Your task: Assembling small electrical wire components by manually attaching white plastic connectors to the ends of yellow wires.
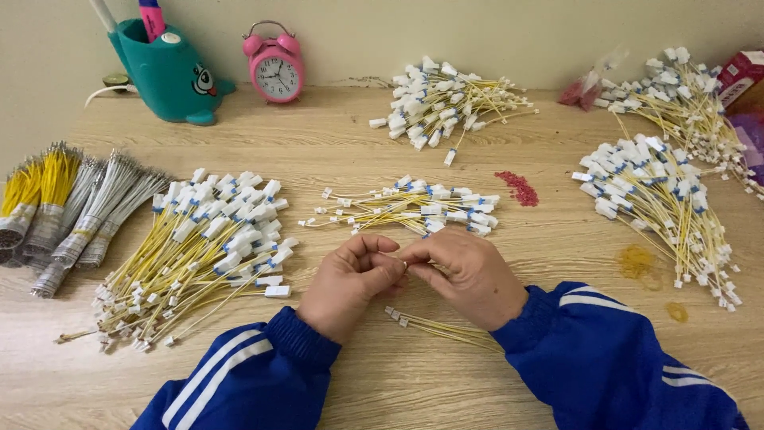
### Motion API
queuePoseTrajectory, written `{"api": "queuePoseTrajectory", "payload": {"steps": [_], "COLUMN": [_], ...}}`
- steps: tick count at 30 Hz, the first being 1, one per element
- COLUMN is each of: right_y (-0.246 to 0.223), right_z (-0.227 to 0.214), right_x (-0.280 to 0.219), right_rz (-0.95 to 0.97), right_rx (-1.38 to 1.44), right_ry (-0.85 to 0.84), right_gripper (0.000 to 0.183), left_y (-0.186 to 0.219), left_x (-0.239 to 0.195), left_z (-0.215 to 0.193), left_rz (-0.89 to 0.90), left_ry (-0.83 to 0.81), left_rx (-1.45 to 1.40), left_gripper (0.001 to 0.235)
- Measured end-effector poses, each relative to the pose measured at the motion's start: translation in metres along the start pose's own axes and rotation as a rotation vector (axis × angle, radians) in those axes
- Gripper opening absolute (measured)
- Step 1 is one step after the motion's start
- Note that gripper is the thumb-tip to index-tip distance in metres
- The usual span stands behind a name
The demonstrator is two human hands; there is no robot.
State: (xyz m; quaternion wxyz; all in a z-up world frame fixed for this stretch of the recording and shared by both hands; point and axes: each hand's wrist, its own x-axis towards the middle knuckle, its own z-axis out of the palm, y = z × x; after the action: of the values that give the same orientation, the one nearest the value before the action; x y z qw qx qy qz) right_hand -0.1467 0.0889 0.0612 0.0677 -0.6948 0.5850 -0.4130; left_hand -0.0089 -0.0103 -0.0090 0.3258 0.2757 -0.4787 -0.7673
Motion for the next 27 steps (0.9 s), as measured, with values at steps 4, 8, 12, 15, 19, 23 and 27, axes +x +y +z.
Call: {"api": "queuePoseTrajectory", "payload": {"steps": [4,8,12,15,19,23,27], "right_y": [-0.003,0.004,0.002,0.006,-0.002,0.009,0.017], "right_z": [0.000,-0.001,0.002,0.006,0.006,0.009,0.003], "right_x": [0.001,-0.001,-0.004,-0.007,-0.007,-0.011,-0.011], "right_rz": [0.119,0.208,0.271,0.208,0.216,0.259,0.436], "right_rx": [0.089,0.099,0.122,0.148,0.203,0.282,0.432], "right_ry": [-0.012,-0.025,-0.027,0.014,0.028,0.031,-0.057], "right_gripper": [0.015,0.010,0.005,0.003,0.007,0.004,0.010], "left_y": [0.001,0.000,0.001,0.004,0.006,0.005,0.010], "left_x": [-0.001,-0.001,-0.001,-0.003,-0.006,-0.004,-0.007], "left_z": [-0.001,-0.002,-0.004,-0.004,-0.003,-0.004,-0.001], "left_rz": [0.001,0.005,0.009,-0.010,-0.021,-0.028,-0.027], "left_ry": [-0.028,-0.028,-0.033,-0.050,-0.075,-0.094,-0.102], "left_rx": [0.002,-0.018,-0.024,-0.052,-0.069,-0.104,-0.124], "left_gripper": [0.030,0.032,0.032,0.033,0.034,0.038,0.040]}}
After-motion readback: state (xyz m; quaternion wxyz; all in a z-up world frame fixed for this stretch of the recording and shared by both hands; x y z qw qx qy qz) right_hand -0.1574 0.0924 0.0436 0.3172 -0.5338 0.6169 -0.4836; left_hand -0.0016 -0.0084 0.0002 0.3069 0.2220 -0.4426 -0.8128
